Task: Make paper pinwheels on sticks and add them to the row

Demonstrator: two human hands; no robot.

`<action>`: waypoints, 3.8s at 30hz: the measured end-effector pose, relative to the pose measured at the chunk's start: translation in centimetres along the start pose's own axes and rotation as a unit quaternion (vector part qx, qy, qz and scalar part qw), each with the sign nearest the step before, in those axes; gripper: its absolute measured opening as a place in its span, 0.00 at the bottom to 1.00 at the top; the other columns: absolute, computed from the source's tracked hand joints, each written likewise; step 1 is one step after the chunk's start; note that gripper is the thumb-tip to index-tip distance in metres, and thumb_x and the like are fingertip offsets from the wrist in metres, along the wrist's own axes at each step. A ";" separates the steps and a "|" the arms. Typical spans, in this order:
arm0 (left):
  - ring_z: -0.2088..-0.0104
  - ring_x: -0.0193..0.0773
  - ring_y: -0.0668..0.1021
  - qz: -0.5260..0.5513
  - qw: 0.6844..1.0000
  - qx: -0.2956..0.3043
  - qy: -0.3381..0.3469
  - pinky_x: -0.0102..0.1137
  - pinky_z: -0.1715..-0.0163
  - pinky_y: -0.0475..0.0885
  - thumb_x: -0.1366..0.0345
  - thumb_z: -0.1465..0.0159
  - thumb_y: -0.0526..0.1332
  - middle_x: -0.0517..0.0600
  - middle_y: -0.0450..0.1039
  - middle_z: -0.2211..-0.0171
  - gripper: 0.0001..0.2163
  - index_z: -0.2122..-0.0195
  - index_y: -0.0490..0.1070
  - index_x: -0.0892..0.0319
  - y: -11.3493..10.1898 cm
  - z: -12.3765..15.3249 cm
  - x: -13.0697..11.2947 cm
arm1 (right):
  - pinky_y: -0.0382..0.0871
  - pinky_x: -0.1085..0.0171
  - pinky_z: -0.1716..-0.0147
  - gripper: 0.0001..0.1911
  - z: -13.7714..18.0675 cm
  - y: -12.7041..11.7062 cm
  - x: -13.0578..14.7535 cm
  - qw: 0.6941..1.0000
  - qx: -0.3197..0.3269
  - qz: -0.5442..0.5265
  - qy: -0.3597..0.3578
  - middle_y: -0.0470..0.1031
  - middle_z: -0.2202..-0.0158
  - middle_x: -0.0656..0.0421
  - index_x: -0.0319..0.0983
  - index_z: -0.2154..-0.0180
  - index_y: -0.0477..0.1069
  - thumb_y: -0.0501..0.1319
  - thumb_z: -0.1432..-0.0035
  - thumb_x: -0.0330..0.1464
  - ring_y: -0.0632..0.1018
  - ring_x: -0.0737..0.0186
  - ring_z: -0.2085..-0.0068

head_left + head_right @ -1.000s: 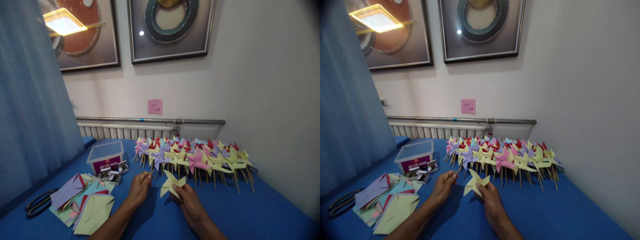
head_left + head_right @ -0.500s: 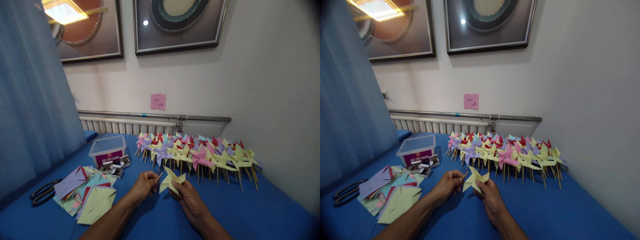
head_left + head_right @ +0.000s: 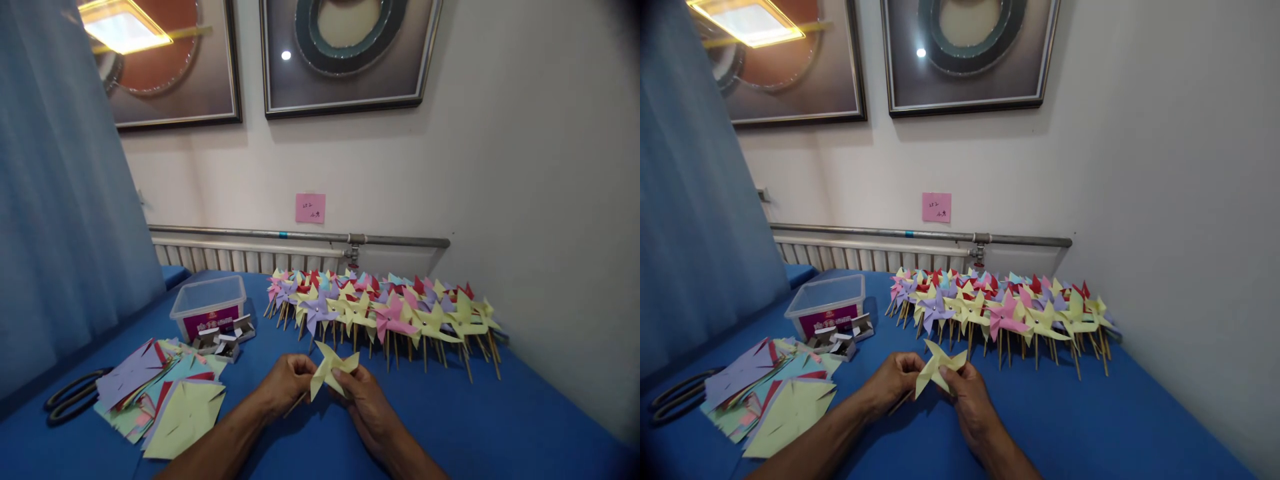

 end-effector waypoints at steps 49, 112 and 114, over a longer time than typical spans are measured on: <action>0.87 0.26 0.62 -0.046 0.998 -0.034 0.000 0.25 0.85 0.52 0.54 0.54 0.69 0.41 0.63 0.87 0.15 0.79 0.67 0.59 0.1 0.4 -0.5 | 0.70 0.62 0.66 0.19 -0.2 0.2 0.1 0.999 -0.012 -0.005 -0.040 0.81 0.72 0.58 0.37 0.67 0.77 0.77 0.61 0.39 0.78 0.57 0.70; 0.88 0.26 0.62 -0.029 0.999 -0.035 0.022 0.26 0.86 0.50 0.56 0.51 0.66 0.41 0.63 0.87 0.13 0.80 0.65 0.58 0.7 -0.2 0.5 | 0.71 0.62 0.64 0.20 -1.2 -1.0 -0.5 0.997 -0.032 -0.011 -0.067 0.81 0.68 0.58 0.38 0.65 0.77 0.77 0.60 0.37 0.79 0.58 0.68; 0.89 0.26 0.61 -0.032 0.999 -0.032 0.020 0.26 0.87 0.50 0.56 0.51 0.66 0.41 0.62 0.87 0.14 0.80 0.64 0.58 0.8 -0.2 0.5 | 0.71 0.61 0.63 0.20 -1.1 -0.9 -0.4 0.997 -0.030 -0.011 -0.071 0.81 0.68 0.58 0.38 0.64 0.77 0.76 0.60 0.38 0.80 0.58 0.67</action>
Point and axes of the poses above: each hand's wrist, its own z-axis away from the middle knuckle, its own y-axis out of the palm, x = y × z, the point moved 9 cm from there along -z, towards the middle knuckle
